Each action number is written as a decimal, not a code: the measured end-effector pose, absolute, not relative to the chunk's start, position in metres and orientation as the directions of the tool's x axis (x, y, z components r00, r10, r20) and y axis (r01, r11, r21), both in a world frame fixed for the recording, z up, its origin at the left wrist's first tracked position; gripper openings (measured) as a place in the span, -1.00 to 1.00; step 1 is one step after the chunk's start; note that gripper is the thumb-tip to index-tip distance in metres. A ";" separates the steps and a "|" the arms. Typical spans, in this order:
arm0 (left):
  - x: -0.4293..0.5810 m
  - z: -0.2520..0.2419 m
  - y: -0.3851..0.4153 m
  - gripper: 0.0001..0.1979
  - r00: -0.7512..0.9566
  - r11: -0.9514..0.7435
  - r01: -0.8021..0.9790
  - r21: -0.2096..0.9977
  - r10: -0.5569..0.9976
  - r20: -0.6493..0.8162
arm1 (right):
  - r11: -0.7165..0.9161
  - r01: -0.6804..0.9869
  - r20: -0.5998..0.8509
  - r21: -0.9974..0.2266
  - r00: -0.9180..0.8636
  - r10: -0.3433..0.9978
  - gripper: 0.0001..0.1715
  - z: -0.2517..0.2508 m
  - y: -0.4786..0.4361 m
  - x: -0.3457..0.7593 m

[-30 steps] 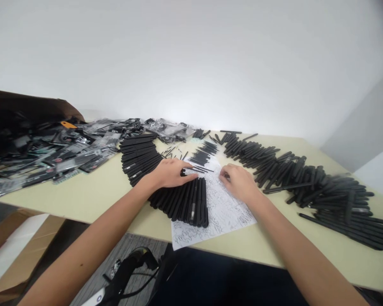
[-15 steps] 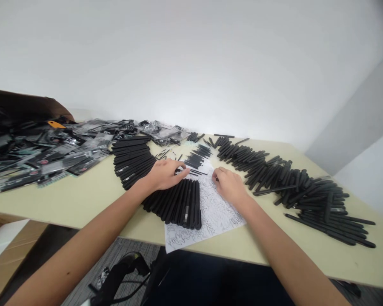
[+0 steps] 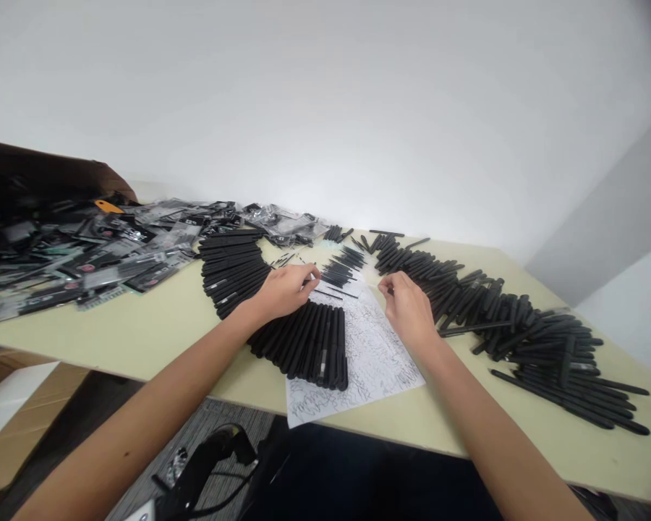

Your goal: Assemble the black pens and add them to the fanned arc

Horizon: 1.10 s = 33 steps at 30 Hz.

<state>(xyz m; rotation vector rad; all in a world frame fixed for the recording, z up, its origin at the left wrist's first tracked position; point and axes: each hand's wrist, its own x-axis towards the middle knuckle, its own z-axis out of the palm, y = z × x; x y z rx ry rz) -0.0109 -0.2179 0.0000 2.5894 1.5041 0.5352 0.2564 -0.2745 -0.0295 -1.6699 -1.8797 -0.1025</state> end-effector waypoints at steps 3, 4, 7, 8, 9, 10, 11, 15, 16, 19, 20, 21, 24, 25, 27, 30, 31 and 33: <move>-0.013 -0.002 -0.212 -0.75 0.373 -0.469 0.810 0.352 0.875 0.308 | 0.231 0.910 0.489 -0.344 -0.036 0.871 -0.76 -0.031 -0.274 0.257; -0.014 -0.003 -0.209 -0.76 0.370 -0.482 0.783 0.393 0.869 0.329 | 0.237 0.908 0.488 -0.345 -0.043 0.872 -0.76 -0.031 -0.274 0.257; -0.016 -0.005 -0.204 -0.79 0.392 -0.542 0.684 0.488 0.837 0.381 | 0.245 0.905 0.488 -0.349 -0.048 0.871 -0.75 -0.032 -0.274 0.257; -0.017 -0.006 -0.203 -0.79 0.400 -0.559 0.660 0.502 0.827 0.394 | 0.246 0.905 0.490 -0.348 -0.048 0.870 -0.76 -0.032 -0.274 0.257; -0.017 -0.006 -0.203 -0.79 0.409 -0.574 0.642 0.509 0.817 0.407 | 0.246 0.905 0.491 -0.347 -0.049 0.870 -0.76 -0.032 -0.274 0.257; -0.016 -0.006 -0.203 -0.79 0.418 -0.590 0.627 0.509 0.806 0.418 | 0.246 0.905 0.492 -0.346 -0.048 0.869 -0.76 -0.032 -0.274 0.257; -0.016 -0.006 -0.204 -0.79 0.430 -0.605 0.616 0.505 0.795 0.428 | 0.246 0.906 0.491 -0.346 -0.048 0.870 -0.75 -0.031 -0.274 0.257; -0.016 -0.004 -0.205 -0.78 0.450 -0.628 0.602 0.493 0.777 0.441 | 0.262 0.902 0.492 -0.343 -0.065 0.868 -0.75 -0.029 -0.275 0.257; -0.016 -0.003 -0.205 -0.79 0.446 -0.623 0.607 0.494 0.781 0.437 | 0.267 0.901 0.493 -0.341 -0.070 0.867 -0.75 -0.029 -0.275 0.257; -0.015 -0.002 -0.206 -0.82 0.430 -0.606 0.627 0.490 0.793 0.432 | 0.268 0.903 0.495 -0.337 -0.073 0.866 -0.75 -0.029 -0.275 0.257; -0.015 -0.002 -0.206 -0.82 0.423 -0.601 0.630 0.492 0.797 0.431 | 0.269 0.903 0.494 -0.335 -0.074 0.866 -0.76 -0.030 -0.275 0.258; -0.015 -0.002 -0.206 -0.82 0.415 -0.593 0.633 0.498 0.803 0.428 | 0.270 0.903 0.494 -0.335 -0.075 0.866 -0.76 -0.030 -0.274 0.258; -0.014 -0.002 -0.205 -0.81 0.386 -0.563 0.638 0.525 0.824 0.415 | 0.277 0.900 0.496 -0.336 -0.082 0.865 -0.77 -0.030 -0.274 0.259; -0.014 -0.001 -0.205 -0.81 0.380 -0.557 0.640 0.529 0.828 0.413 | 0.279 0.900 0.497 -0.336 -0.082 0.864 -0.77 -0.030 -0.274 0.260; -0.014 -0.002 -0.205 -0.84 0.378 -0.552 0.648 0.525 0.831 0.408 | 0.279 0.900 0.496 -0.336 -0.082 0.864 -0.77 -0.030 -0.274 0.260; -0.014 -0.002 -0.205 -0.84 0.391 -0.553 0.667 0.500 0.831 0.397 | 0.278 0.899 0.487 -0.338 -0.085 0.869 -0.77 -0.030 -0.274 0.258; -0.014 -0.003 -0.205 -0.85 0.399 -0.557 0.672 0.487 0.827 0.395 | 0.274 0.901 0.484 -0.335 -0.085 0.871 -0.78 -0.030 -0.274 0.258; -0.013 -0.002 -0.206 -0.86 0.415 -0.568 0.684 0.459 0.819 0.396 | 0.263 0.907 0.475 -0.328 -0.082 0.876 -0.80 -0.031 -0.274 0.256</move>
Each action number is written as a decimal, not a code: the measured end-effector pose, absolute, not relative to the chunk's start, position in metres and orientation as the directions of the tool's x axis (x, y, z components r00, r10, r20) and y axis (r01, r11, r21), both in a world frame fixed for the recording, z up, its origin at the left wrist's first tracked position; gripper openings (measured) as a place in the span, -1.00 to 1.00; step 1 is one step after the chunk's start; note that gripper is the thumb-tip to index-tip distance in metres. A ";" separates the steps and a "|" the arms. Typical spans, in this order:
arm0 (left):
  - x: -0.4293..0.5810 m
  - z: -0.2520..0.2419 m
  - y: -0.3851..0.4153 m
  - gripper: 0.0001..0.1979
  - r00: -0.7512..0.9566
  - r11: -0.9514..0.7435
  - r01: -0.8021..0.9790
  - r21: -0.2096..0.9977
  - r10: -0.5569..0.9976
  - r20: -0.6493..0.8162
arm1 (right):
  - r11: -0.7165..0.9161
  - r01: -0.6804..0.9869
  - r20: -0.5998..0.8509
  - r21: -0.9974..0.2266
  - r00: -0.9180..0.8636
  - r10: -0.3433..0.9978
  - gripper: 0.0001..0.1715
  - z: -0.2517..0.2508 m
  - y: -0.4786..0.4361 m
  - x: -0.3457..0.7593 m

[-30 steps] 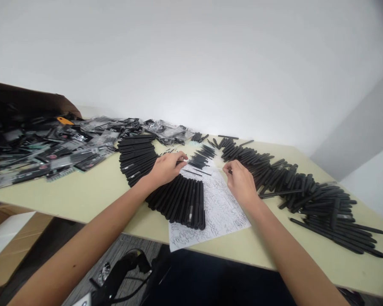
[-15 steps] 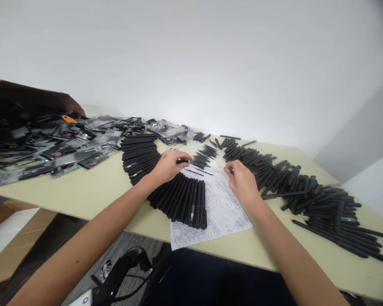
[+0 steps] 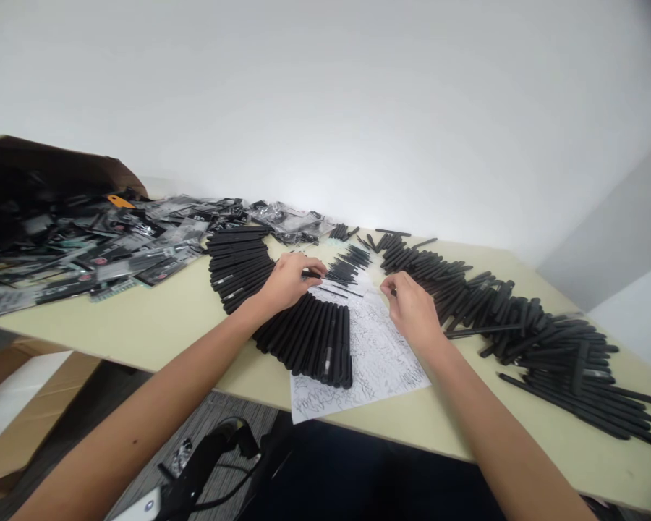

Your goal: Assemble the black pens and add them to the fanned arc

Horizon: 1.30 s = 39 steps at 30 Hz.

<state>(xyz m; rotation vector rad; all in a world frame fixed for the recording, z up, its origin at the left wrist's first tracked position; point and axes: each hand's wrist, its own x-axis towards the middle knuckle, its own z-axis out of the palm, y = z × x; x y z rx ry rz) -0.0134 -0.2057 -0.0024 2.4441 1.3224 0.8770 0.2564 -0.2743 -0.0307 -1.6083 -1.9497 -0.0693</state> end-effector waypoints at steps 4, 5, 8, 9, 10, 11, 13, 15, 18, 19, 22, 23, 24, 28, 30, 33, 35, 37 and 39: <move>-0.011 0.000 -0.209 -0.91 0.420 -0.555 0.723 0.411 0.826 0.377 | 0.246 0.919 0.464 -0.308 -0.080 0.882 -0.81 -0.032 -0.273 0.256; -0.011 0.000 -0.209 -0.91 0.419 -0.552 0.729 0.405 0.828 0.374 | 0.244 0.921 0.464 -0.304 -0.080 0.882 -0.80 -0.033 -0.273 0.256; -0.011 -0.001 -0.209 -0.91 0.430 -0.562 0.731 0.386 0.819 0.380 | 0.238 0.924 0.466 -0.298 -0.077 0.882 -0.79 -0.033 -0.273 0.257; -0.011 -0.002 -0.208 -0.91 0.437 -0.568 0.731 0.377 0.815 0.381 | 0.242 0.923 0.468 -0.299 -0.079 0.880 -0.78 -0.033 -0.273 0.257; -0.012 -0.003 -0.207 -0.91 0.442 -0.573 0.733 0.366 0.811 0.384 | 0.250 0.920 0.470 -0.301 -0.084 0.878 -0.78 -0.033 -0.274 0.257; -0.012 -0.004 -0.206 -0.91 0.447 -0.577 0.734 0.358 0.807 0.386 | 0.262 0.916 0.475 -0.304 -0.092 0.875 -0.78 -0.032 -0.274 0.257; -0.013 -0.006 -0.204 -0.88 0.443 -0.576 0.732 0.363 0.808 0.388 | 0.288 0.905 0.488 -0.312 -0.107 0.866 -0.80 -0.032 -0.274 0.257; -0.013 -0.008 -0.203 -0.83 0.433 -0.573 0.726 0.380 0.810 0.395 | 0.304 0.895 0.512 -0.327 -0.103 0.853 -0.82 -0.033 -0.274 0.256; -0.013 -0.009 -0.203 -0.82 0.421 -0.569 0.723 0.391 0.812 0.404 | 0.330 0.869 0.564 -0.369 -0.072 0.822 -0.85 -0.035 -0.272 0.256; -0.013 -0.008 -0.203 -0.82 0.418 -0.567 0.723 0.394 0.814 0.404 | 0.348 0.855 0.579 -0.385 -0.069 0.812 -0.86 -0.036 -0.271 0.256; -0.013 -0.007 -0.205 -0.82 0.418 -0.575 0.704 0.417 0.810 0.411 | 0.410 0.802 0.605 -0.435 -0.077 0.793 -0.86 -0.038 -0.268 0.257; -0.013 -0.007 -0.205 -0.82 0.426 -0.587 0.692 0.420 0.802 0.419 | 0.422 0.782 0.609 -0.458 -0.069 0.790 -0.85 -0.039 -0.267 0.257; -0.012 -0.006 -0.206 -0.83 0.438 -0.603 0.680 0.417 0.791 0.428 | 0.426 0.760 0.605 -0.491 -0.054 0.794 -0.85 -0.039 -0.267 0.257; -0.012 -0.005 -0.207 -0.84 0.487 -0.648 0.663 0.374 0.753 0.442 | 0.376 0.658 0.505 -0.652 0.006 0.863 -0.80 -0.037 -0.266 0.258; -0.012 -0.006 -0.207 -0.85 0.499 -0.661 0.660 0.357 0.741 0.448 | 0.346 0.628 0.456 -0.697 0.016 0.890 -0.76 -0.035 -0.266 0.259; -0.012 -0.007 -0.208 -0.85 0.516 -0.684 0.655 0.321 0.715 0.472 | 0.321 0.610 0.423 -0.725 0.026 0.906 -0.72 -0.033 -0.267 0.259; -0.011 -0.006 -0.210 -0.85 0.534 -0.701 0.648 0.298 0.697 0.478 | 0.305 0.594 0.391 -0.745 0.016 0.920 -0.71 -0.032 -0.268 0.258; -0.010 -0.005 -0.212 -0.85 0.561 -0.723 0.624 0.295 0.678 0.476 | 0.288 0.561 0.343 -0.776 -0.007 0.939 -0.70 -0.030 -0.270 0.257; -0.008 -0.004 -0.214 -0.85 0.590 -0.754 0.577 0.314 0.650 0.478 | 0.267 0.523 0.296 -0.809 -0.029 0.955 -0.67 -0.029 -0.272 0.255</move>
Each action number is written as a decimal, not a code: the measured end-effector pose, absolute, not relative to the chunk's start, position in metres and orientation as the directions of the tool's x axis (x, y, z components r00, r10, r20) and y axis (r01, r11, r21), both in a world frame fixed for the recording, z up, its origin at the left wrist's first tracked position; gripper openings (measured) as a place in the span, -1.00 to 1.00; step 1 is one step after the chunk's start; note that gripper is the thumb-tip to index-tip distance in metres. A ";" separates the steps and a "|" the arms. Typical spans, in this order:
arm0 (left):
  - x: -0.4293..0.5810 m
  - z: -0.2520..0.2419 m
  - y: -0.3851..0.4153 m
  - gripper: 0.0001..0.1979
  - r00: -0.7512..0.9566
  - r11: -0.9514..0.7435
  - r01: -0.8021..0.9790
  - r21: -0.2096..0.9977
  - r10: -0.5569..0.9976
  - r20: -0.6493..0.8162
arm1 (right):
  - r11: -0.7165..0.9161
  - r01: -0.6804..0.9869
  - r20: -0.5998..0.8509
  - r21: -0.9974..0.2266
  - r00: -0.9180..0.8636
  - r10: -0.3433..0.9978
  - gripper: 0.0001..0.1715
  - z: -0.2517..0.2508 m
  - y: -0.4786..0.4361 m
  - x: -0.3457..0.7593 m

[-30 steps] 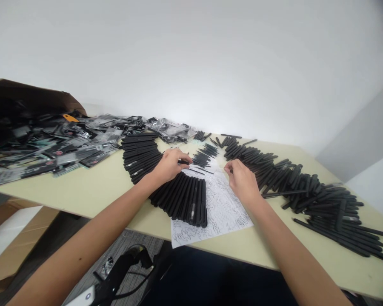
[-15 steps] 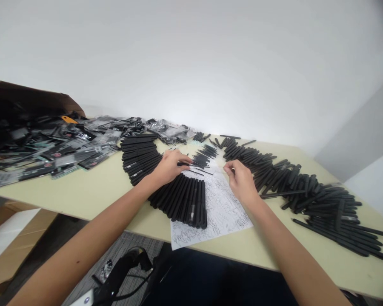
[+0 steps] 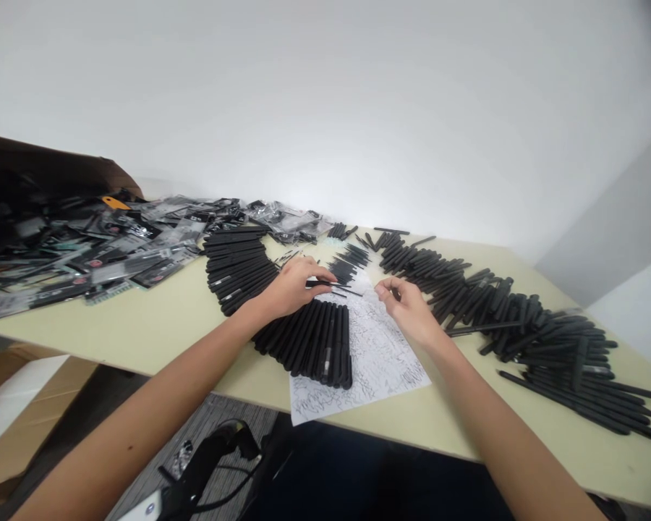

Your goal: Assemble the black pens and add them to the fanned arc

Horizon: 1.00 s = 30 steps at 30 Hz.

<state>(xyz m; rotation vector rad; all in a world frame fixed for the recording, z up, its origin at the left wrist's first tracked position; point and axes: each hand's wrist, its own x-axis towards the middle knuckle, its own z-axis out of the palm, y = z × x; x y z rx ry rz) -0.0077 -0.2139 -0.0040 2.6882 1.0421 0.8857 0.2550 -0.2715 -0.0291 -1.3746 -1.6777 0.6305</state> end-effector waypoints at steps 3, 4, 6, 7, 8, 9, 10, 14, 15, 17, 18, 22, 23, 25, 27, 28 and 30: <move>-0.005 -0.004 -0.217 -0.85 0.632 -0.800 0.505 0.325 0.599 0.491 | 0.249 0.474 0.245 -0.845 -0.071 0.967 -0.65 -0.028 -0.274 0.253; -0.004 -0.005 -0.218 -0.86 0.646 -0.813 0.489 0.315 0.580 0.496 | 0.248 0.462 0.233 -0.851 -0.090 0.968 -0.65 -0.028 -0.274 0.253; -0.002 -0.006 -0.220 -0.88 0.669 -0.835 0.464 0.296 0.549 0.501 | 0.253 0.446 0.222 -0.858 -0.119 0.968 -0.64 -0.028 -0.275 0.252; -0.001 -0.007 -0.221 -0.89 0.675 -0.841 0.452 0.297 0.541 0.503 | 0.254 0.440 0.221 -0.861 -0.126 0.967 -0.63 -0.028 -0.275 0.252; 0.000 -0.007 -0.222 -0.89 0.674 -0.842 0.442 0.309 0.539 0.505 | 0.252 0.432 0.219 -0.866 -0.126 0.968 -0.62 -0.028 -0.274 0.252; 0.000 -0.007 -0.223 -0.89 0.673 -0.840 0.431 0.328 0.542 0.504 | 0.247 0.420 0.215 -0.873 -0.122 0.969 -0.62 -0.028 -0.274 0.252; 0.001 -0.007 -0.224 -0.88 0.670 -0.837 0.420 0.349 0.546 0.502 | 0.238 0.403 0.209 -0.884 -0.114 0.971 -0.61 -0.029 -0.274 0.253; 0.003 -0.004 -0.229 -0.84 0.631 -0.802 0.446 0.397 0.596 0.496 | 0.186 0.359 0.170 -0.914 -0.077 0.982 -0.56 -0.032 -0.272 0.252; 0.004 -0.003 -0.230 -0.84 0.612 -0.788 0.469 0.399 0.615 0.497 | 0.170 0.349 0.153 -0.922 -0.075 0.985 -0.54 -0.034 -0.271 0.252; 0.005 -0.002 -0.231 -0.85 0.575 -0.762 0.512 0.398 0.647 0.500 | 0.135 0.316 0.116 -0.939 -0.078 0.990 -0.52 -0.037 -0.270 0.250; 0.005 -0.001 -0.231 -0.86 0.563 -0.752 0.528 0.395 0.658 0.500 | 0.121 0.296 0.102 -0.948 -0.079 0.992 -0.53 -0.039 -0.269 0.249; 0.005 0.001 -0.232 -0.84 0.556 -0.740 0.549 0.388 0.670 0.493 | 0.178 0.234 0.154 -0.956 -0.117 0.981 -0.61 -0.044 -0.267 0.248; 0.005 0.001 -0.233 -0.84 0.559 -0.744 0.544 0.389 0.666 0.493 | 0.218 0.219 0.192 -0.951 -0.133 0.972 -0.62 -0.044 -0.267 0.249; 0.005 0.002 -0.233 -0.83 0.572 -0.755 0.527 0.390 0.654 0.495 | 0.286 0.204 0.257 -0.936 -0.158 0.954 -0.60 -0.044 -0.267 0.250; 0.005 0.002 -0.234 -0.81 0.581 -0.766 0.511 0.389 0.642 0.501 | 0.322 0.205 0.291 -0.924 -0.170 0.942 -0.60 -0.043 -0.267 0.250; 0.005 0.003 -0.235 -0.81 0.585 -0.771 0.504 0.389 0.636 0.503 | 0.333 0.205 0.301 -0.920 -0.173 0.938 -0.61 -0.043 -0.267 0.250; 0.005 0.003 -0.235 -0.80 0.592 -0.777 0.491 0.394 0.629 0.504 | 0.349 0.193 0.319 -0.917 -0.170 0.932 -0.62 -0.043 -0.268 0.250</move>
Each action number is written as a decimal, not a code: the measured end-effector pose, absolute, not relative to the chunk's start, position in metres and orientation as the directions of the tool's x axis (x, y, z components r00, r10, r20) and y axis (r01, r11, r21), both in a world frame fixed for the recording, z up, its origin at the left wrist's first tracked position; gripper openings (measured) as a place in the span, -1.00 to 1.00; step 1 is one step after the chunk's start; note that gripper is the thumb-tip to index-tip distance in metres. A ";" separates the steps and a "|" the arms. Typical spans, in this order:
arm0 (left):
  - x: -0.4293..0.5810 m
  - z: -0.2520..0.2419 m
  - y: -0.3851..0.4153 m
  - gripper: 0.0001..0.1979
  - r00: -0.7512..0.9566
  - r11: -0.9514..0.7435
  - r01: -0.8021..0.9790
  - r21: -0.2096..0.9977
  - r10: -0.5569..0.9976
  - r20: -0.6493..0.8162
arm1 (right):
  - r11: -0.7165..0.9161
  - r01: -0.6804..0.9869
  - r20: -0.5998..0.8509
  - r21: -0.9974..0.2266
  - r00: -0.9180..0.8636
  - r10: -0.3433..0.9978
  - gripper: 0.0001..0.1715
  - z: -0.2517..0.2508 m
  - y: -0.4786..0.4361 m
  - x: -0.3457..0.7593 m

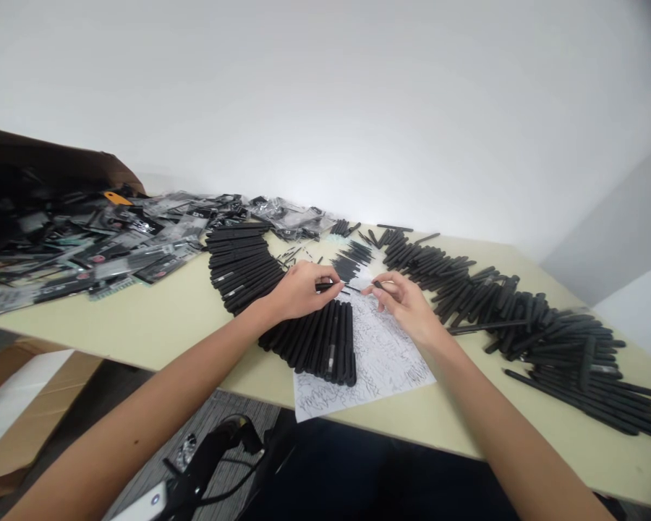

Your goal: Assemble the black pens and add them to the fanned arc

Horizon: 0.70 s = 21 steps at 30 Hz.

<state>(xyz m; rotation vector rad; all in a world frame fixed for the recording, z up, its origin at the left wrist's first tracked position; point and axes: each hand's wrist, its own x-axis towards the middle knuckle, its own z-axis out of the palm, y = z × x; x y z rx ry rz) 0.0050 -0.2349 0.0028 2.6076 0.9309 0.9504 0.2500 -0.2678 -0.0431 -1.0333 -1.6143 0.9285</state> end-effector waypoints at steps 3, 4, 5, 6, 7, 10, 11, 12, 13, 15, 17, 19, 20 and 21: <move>0.004 0.003 -0.235 -0.78 0.611 -0.788 0.471 0.397 0.616 0.497 | 0.357 0.182 0.336 -0.916 -0.136 0.932 -0.62 -0.043 -0.268 0.251; 0.004 0.004 -0.235 -0.78 0.619 -0.793 0.463 0.396 0.609 0.495 | 0.354 0.203 0.336 -0.913 -0.119 0.934 -0.61 -0.042 -0.268 0.251; 0.004 0.004 -0.235 -0.78 0.626 -0.798 0.456 0.394 0.603 0.495 | 0.352 0.241 0.337 -0.905 -0.102 0.936 -0.61 -0.042 -0.268 0.252; 0.004 0.004 -0.234 -0.79 0.632 -0.802 0.450 0.393 0.597 0.495 | 0.350 0.289 0.339 -0.891 -0.089 0.936 -0.62 -0.041 -0.268 0.253; 0.004 0.004 -0.234 -0.79 0.635 -0.804 0.447 0.392 0.594 0.493 | 0.349 0.336 0.342 -0.875 -0.084 0.936 -0.63 -0.040 -0.269 0.254; 0.004 0.003 -0.234 -0.79 0.652 -0.809 0.435 0.396 0.586 0.481 | 0.369 0.411 0.353 -0.834 -0.118 0.928 -0.68 -0.037 -0.271 0.255; 0.004 0.003 -0.234 -0.79 0.660 -0.812 0.429 0.396 0.581 0.476 | 0.380 0.413 0.354 -0.827 -0.141 0.924 -0.69 -0.037 -0.271 0.254; 0.004 0.002 -0.234 -0.80 0.668 -0.815 0.424 0.396 0.576 0.470 | 0.391 0.412 0.355 -0.823 -0.164 0.920 -0.69 -0.037 -0.271 0.253; 0.004 0.002 -0.235 -0.81 0.677 -0.817 0.419 0.395 0.572 0.464 | 0.398 0.410 0.353 -0.820 -0.184 0.917 -0.69 -0.038 -0.271 0.252; 0.004 0.002 -0.236 -0.85 0.681 -0.816 0.420 0.397 0.573 0.456 | 0.400 0.409 0.344 -0.820 -0.206 0.916 -0.70 -0.039 -0.271 0.250; 0.003 0.002 -0.238 -0.89 0.677 -0.811 0.418 0.409 0.578 0.455 | 0.396 0.406 0.341 -0.824 -0.203 0.918 -0.72 -0.040 -0.271 0.249; 0.002 0.003 -0.239 -0.87 0.679 -0.811 0.401 0.427 0.575 0.456 | 0.401 0.398 0.350 -0.825 -0.198 0.916 -0.76 -0.039 -0.272 0.248; 0.002 0.003 -0.239 -0.86 0.686 -0.813 0.386 0.435 0.568 0.454 | 0.408 0.397 0.356 -0.822 -0.201 0.913 -0.78 -0.038 -0.273 0.247; 0.002 0.003 -0.239 -0.85 0.697 -0.817 0.369 0.443 0.558 0.450 | 0.416 0.397 0.360 -0.818 -0.209 0.909 -0.80 -0.037 -0.274 0.246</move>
